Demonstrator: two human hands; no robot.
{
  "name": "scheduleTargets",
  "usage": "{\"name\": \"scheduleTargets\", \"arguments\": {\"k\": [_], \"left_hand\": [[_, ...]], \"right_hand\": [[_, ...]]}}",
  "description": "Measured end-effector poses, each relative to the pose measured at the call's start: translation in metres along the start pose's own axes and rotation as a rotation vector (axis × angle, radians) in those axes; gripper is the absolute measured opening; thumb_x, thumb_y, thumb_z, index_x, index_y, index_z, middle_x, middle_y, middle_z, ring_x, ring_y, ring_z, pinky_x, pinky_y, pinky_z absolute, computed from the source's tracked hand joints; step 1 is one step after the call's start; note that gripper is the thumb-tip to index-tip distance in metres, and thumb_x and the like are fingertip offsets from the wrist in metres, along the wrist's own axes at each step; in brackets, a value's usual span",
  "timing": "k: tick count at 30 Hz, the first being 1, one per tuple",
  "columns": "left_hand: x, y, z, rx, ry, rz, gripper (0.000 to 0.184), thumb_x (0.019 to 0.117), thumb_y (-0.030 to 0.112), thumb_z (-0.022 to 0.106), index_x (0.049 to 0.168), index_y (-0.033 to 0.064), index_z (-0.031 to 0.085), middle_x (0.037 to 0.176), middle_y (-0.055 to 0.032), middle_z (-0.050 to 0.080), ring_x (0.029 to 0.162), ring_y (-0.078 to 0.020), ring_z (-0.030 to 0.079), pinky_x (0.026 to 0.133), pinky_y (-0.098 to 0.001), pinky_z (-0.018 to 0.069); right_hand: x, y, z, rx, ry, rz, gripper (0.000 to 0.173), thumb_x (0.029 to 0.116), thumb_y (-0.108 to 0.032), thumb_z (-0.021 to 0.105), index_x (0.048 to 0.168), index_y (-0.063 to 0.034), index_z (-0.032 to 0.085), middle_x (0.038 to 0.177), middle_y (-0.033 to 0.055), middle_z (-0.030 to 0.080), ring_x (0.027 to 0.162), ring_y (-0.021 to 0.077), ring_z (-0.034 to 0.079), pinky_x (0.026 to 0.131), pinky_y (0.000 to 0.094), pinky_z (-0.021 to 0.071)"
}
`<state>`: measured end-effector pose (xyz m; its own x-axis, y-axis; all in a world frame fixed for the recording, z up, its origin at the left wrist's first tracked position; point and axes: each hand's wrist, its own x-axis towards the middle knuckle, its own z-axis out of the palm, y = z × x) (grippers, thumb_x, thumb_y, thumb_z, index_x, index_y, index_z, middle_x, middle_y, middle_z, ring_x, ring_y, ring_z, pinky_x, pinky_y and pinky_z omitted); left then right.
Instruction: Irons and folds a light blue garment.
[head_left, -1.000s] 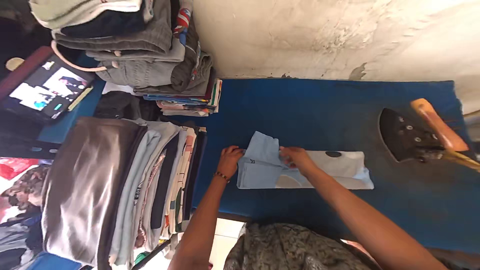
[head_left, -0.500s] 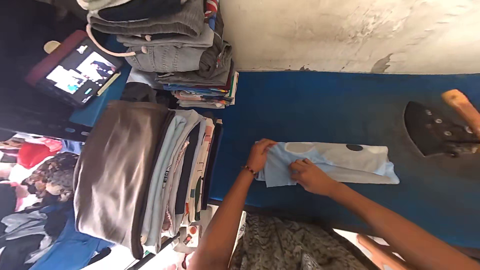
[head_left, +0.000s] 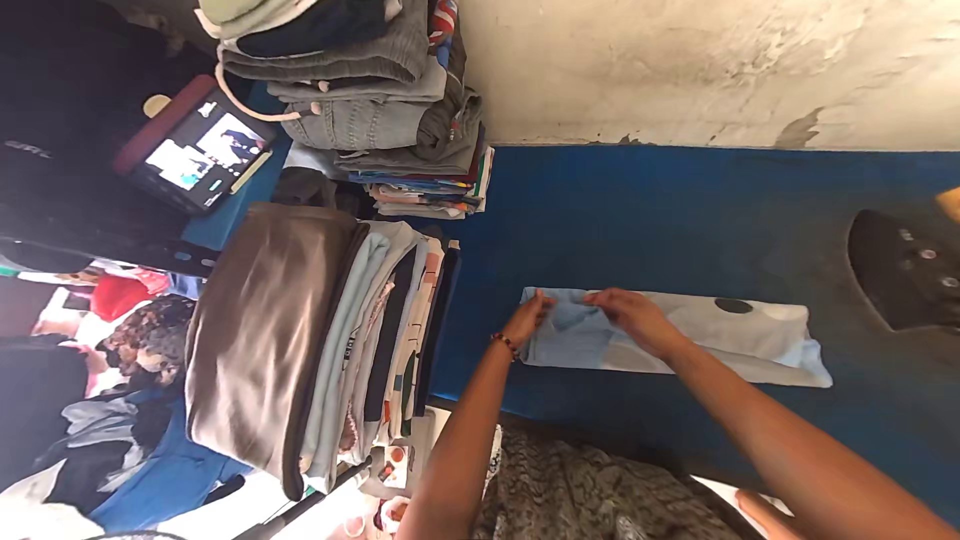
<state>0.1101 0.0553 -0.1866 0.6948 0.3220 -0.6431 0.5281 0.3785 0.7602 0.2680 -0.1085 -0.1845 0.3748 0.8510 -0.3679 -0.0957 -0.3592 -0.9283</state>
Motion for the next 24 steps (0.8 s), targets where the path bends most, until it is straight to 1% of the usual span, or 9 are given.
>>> {"name": "scheduleTargets", "arguments": {"k": [2,4,6,8,11,15,18,21,24], "left_hand": [[0.001,-0.002,-0.001,-0.033,0.026,0.002,0.064,0.1128,0.043,0.021,0.153,-0.0055,0.036,0.149,-0.0300,0.047,0.135,-0.0356,0.051,0.111,-0.0490,0.0430],[0.003,-0.002,-0.001,0.058,0.037,0.076,0.054,0.1069,0.018,0.054,0.151,-0.0062,0.036,0.142,-0.0313,0.052,0.128,-0.0351,0.056,0.106,-0.0474,0.0476],[0.002,-0.002,0.001,0.199,0.077,0.108,0.075,0.0879,-0.001,0.076,0.151,-0.0057,0.036,0.135,-0.0317,0.058,0.123,-0.0359,0.062,0.106,-0.0463,0.0503],[0.002,-0.001,0.003,0.290,0.140,0.093,0.069,0.0884,-0.007,0.072,0.149,-0.0047,0.041,0.133,-0.0324,0.060,0.122,-0.0390,0.062,0.106,-0.0490,0.0492],[0.004,-0.002,0.004,0.313,0.265,0.077,0.047,0.1005,0.001,0.061,0.145,-0.0068,0.046,0.123,-0.0296,0.066,0.114,-0.0365,0.066,0.103,-0.0471,0.0499],[0.003,0.005,0.011,0.391,0.391,0.081,0.040,0.1036,0.008,0.059,0.140,-0.0085,0.051,0.116,-0.0288,0.069,0.109,-0.0369,0.067,0.102,-0.0471,0.0499],[-0.005,0.011,0.025,0.642,0.504,0.066,0.043,0.1021,0.010,0.062,0.142,-0.0029,0.051,0.129,-0.0264,0.064,0.118,-0.0376,0.065,0.103,-0.0485,0.0510],[-0.005,-0.003,0.051,1.008,0.577,0.386,0.037,0.1008,0.006,0.058,0.136,-0.0028,0.061,0.143,-0.0269,0.056,0.131,-0.0434,0.056,0.107,-0.0535,0.0460],[0.011,-0.030,0.064,1.134,0.363,0.629,0.034,0.1036,0.012,0.053,0.134,0.0019,0.066,0.144,-0.0219,0.058,0.137,-0.0425,0.052,0.114,-0.0573,0.0394]], "right_hand": [[0.012,0.006,0.000,0.158,0.127,0.195,0.050,0.1132,-0.037,0.030,0.127,0.0036,0.056,0.110,0.0109,0.067,0.092,0.0129,0.066,0.083,0.0331,0.0554],[0.015,0.009,0.004,0.062,0.127,0.236,0.046,0.1104,-0.029,0.047,0.139,0.0062,0.047,0.118,0.0207,0.063,0.099,0.0200,0.063,0.089,0.0375,0.0524],[0.015,0.005,0.009,-0.088,0.086,0.231,0.056,0.0993,-0.013,0.067,0.143,0.0079,0.040,0.122,0.0261,0.062,0.103,0.0254,0.064,0.093,0.0417,0.0531],[0.015,0.006,0.012,-0.150,0.154,0.221,0.056,0.0946,-0.004,0.071,0.141,0.0091,0.042,0.115,0.0261,0.063,0.099,0.0278,0.065,0.090,0.0442,0.0534],[0.016,0.011,0.016,-0.195,0.257,0.176,0.048,0.0970,-0.003,0.068,0.137,0.0099,0.045,0.117,0.0285,0.063,0.103,0.0329,0.065,0.091,0.0470,0.0534],[0.015,0.009,0.022,-0.321,0.341,0.047,0.044,0.0999,-0.004,0.064,0.136,0.0115,0.045,0.109,0.0290,0.065,0.097,0.0362,0.068,0.089,0.0496,0.0542],[0.013,0.017,0.024,-0.483,0.283,0.045,0.050,0.0978,-0.012,0.069,0.136,0.0111,0.046,0.115,0.0298,0.064,0.101,0.0415,0.066,0.092,0.0550,0.0533],[-0.012,0.028,0.020,-0.650,0.255,-0.068,0.053,0.0991,-0.024,0.068,0.136,0.0110,0.052,0.135,0.0316,0.056,0.120,0.0444,0.061,0.104,0.0551,0.0489],[-0.061,0.060,-0.015,-0.878,0.323,-0.324,0.045,0.0847,-0.003,0.070,0.126,0.0110,0.062,0.134,0.0315,0.061,0.123,0.0522,0.059,0.100,0.0663,0.0455]]}}
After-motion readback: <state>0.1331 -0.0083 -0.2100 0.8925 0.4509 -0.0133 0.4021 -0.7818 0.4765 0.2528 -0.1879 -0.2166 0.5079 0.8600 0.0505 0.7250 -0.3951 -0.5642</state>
